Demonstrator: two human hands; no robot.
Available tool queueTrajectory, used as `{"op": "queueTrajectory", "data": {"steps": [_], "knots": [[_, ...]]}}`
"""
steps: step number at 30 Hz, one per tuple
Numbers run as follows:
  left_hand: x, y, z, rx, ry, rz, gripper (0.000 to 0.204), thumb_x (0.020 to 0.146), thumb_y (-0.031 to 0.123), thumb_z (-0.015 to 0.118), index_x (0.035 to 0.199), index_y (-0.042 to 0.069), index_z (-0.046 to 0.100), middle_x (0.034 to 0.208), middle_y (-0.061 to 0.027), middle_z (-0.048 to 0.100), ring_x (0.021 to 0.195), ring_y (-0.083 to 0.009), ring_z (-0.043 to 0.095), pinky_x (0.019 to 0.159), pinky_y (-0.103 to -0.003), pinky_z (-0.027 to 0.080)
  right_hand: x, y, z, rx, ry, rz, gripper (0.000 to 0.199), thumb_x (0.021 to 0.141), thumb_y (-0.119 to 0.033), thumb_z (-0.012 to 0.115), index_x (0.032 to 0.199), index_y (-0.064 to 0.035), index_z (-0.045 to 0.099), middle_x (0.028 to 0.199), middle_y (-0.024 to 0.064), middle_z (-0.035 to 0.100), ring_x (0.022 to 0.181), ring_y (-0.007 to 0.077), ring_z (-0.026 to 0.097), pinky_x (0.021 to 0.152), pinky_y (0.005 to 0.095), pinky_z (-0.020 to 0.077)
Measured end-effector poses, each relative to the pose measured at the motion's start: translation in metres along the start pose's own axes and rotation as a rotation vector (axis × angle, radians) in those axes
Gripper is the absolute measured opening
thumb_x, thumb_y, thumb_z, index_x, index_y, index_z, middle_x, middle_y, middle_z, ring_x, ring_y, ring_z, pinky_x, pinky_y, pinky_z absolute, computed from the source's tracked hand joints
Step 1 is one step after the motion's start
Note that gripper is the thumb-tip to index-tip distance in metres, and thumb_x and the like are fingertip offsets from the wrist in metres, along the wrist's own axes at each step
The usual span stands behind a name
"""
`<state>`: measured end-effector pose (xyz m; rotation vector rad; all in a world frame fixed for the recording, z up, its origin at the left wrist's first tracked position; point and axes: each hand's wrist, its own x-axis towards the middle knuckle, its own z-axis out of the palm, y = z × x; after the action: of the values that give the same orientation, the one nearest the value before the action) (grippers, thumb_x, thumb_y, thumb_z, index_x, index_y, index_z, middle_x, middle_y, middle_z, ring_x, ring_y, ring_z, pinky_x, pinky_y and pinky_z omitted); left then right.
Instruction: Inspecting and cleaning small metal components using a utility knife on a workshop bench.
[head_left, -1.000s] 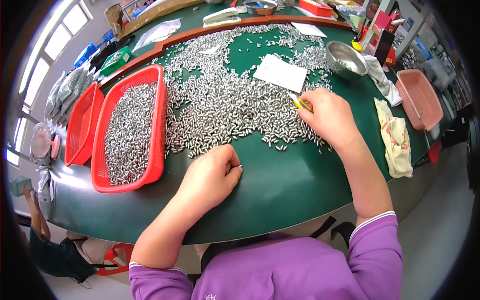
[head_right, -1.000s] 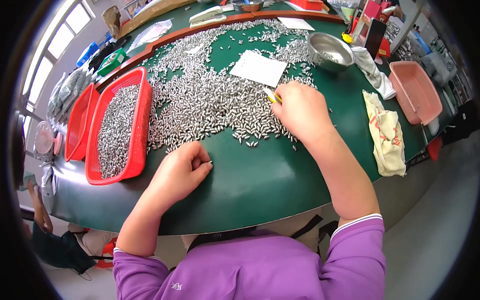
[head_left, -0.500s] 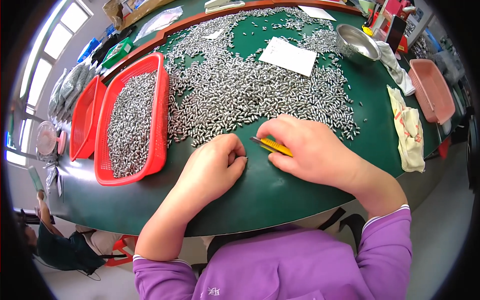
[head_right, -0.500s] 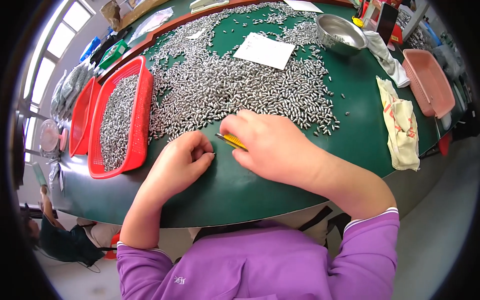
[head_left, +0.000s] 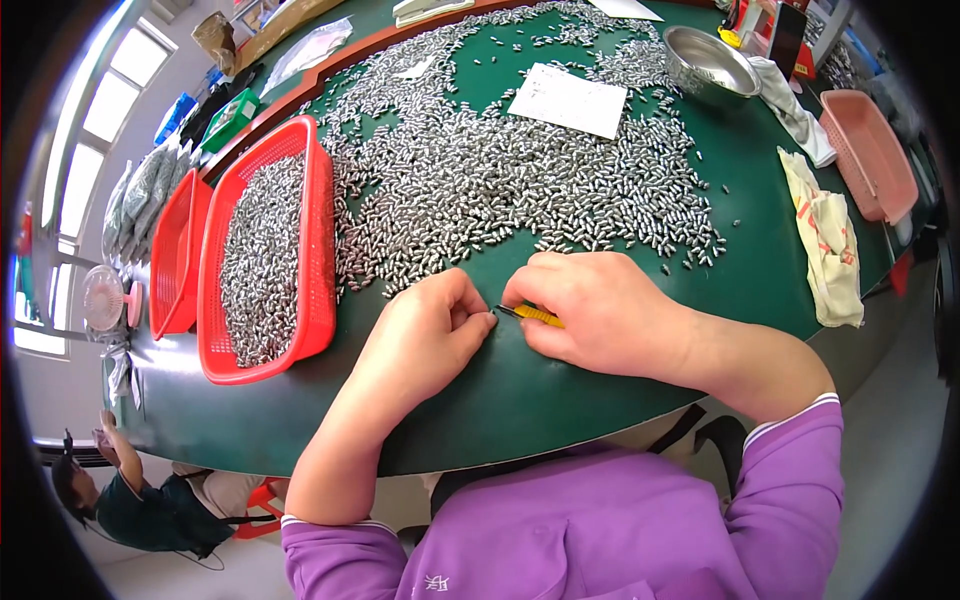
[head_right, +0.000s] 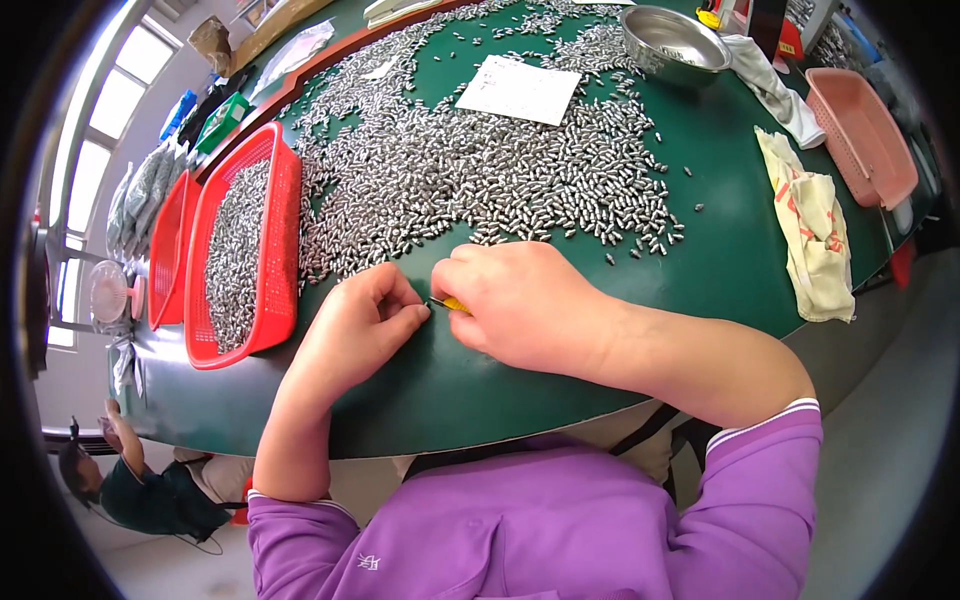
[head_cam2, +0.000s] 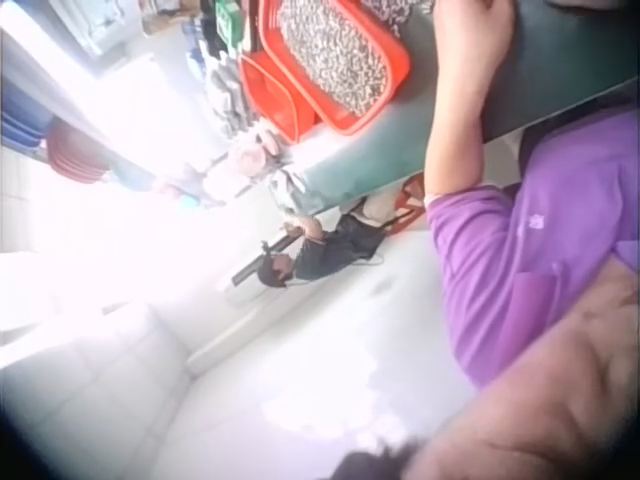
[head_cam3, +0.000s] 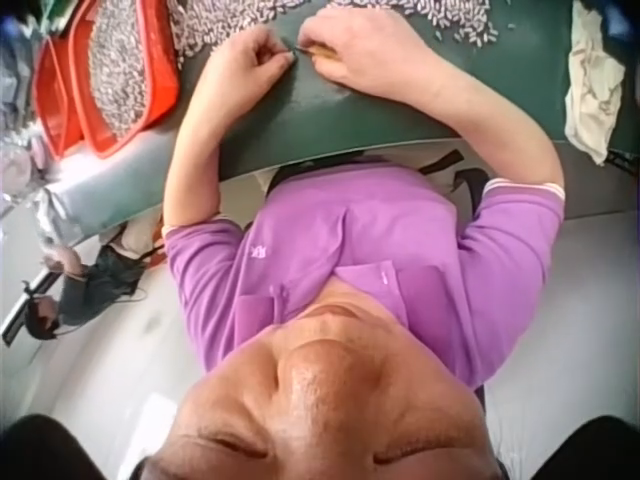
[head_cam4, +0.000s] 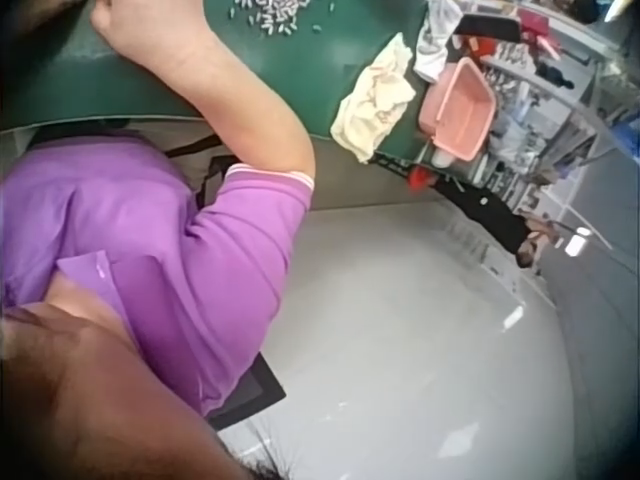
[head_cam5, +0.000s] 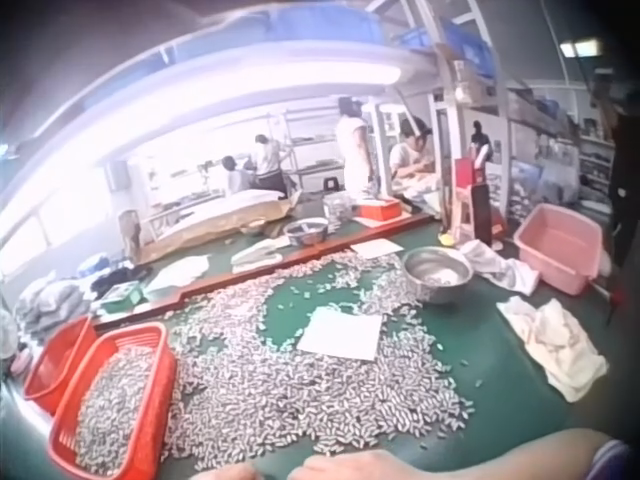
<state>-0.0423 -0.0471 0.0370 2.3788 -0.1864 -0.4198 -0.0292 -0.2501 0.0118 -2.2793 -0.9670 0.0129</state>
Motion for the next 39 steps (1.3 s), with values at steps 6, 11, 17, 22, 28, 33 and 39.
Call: {"op": "queueTrajectory", "data": {"steps": [6,11,17,22,28,33,39], "knots": [[0.000,0.000,0.000,0.016,-0.005,-0.036,0.016,0.079,0.012,0.068,0.080,-0.001,0.059,0.068,-0.0114,0.060,0.061,-0.0210,0.059,0.059,-0.035,0.048,0.002,-0.001,0.000,0.016,-0.019,0.008,0.017,0.077,-0.015,0.063,0.092,-0.0066,0.062,0.084,0.0078,0.061,0.077,0.0263,0.063,0.066,0.0383,0.0518],[0.001,-0.003,0.002,0.001,0.013,-0.016,0.016,0.079,0.013,0.068,0.080,0.000,0.059,0.067,-0.0112,0.060,0.061,-0.0214,0.059,0.059,-0.035,0.048,0.002,0.002,0.002,0.039,-0.010,0.015,0.018,0.076,-0.015,0.063,0.092,-0.0064,0.063,0.082,0.0077,0.060,0.077,0.0259,0.063,0.065,0.0379,0.0517],[0.000,-0.001,0.002,0.006,0.008,-0.028,0.016,0.079,0.013,0.068,0.080,0.000,0.059,0.064,-0.0104,0.060,0.060,-0.0208,0.059,0.058,-0.035,0.047,0.006,0.002,-0.003,0.080,-0.078,0.039,0.015,0.076,-0.017,0.061,0.088,-0.0074,0.063,0.085,0.0084,0.063,0.079,0.0292,0.064,0.069,0.0412,0.0520],[0.002,-0.003,0.002,-0.001,0.001,-0.023,0.016,0.079,0.013,0.068,0.080,0.000,0.059,0.063,-0.0101,0.059,0.058,-0.0202,0.058,0.057,-0.035,0.047,0.010,0.002,-0.003,0.053,-0.083,0.014,0.016,0.076,-0.018,0.061,0.087,-0.0068,0.064,0.086,0.0082,0.064,0.082,0.0289,0.064,0.071,0.0414,0.0519],[0.003,-0.005,0.003,-0.043,0.011,0.017,0.012,0.079,0.007,0.068,0.078,0.000,0.058,0.064,0.0004,0.053,0.059,-0.0056,0.047,0.054,-0.024,0.041,0.014,0.009,-0.015,0.026,0.182,0.087,0.017,0.076,-0.014,0.063,0.092,-0.0085,0.066,0.084,0.0078,0.064,0.070,0.0220,0.064,0.064,0.0334,0.0523],[0.007,-0.002,0.005,-0.188,0.068,0.115,0.008,0.084,0.006,0.066,0.086,0.001,0.060,0.071,0.0029,0.055,0.063,-0.0035,0.047,0.057,-0.022,0.041,0.021,0.050,-0.049,-0.220,0.407,0.272,0.013,0.082,-0.019,0.059,0.090,-0.0109,0.065,0.087,0.0083,0.065,0.079,0.0277,0.065,0.070,0.0392,0.0516],[0.007,-0.008,0.008,-0.720,-0.013,0.140,0.008,0.091,0.007,0.062,0.098,0.003,0.059,0.083,0.0048,0.057,0.073,-0.0016,0.050,0.066,-0.017,0.041,0.022,0.065,-0.046,-0.400,0.421,0.237,0.017,0.081,-0.021,0.065,0.094,-0.0114,0.069,0.088,0.0068,0.064,0.087,0.0269,0.063,0.078,0.0400,0.0506]]}}
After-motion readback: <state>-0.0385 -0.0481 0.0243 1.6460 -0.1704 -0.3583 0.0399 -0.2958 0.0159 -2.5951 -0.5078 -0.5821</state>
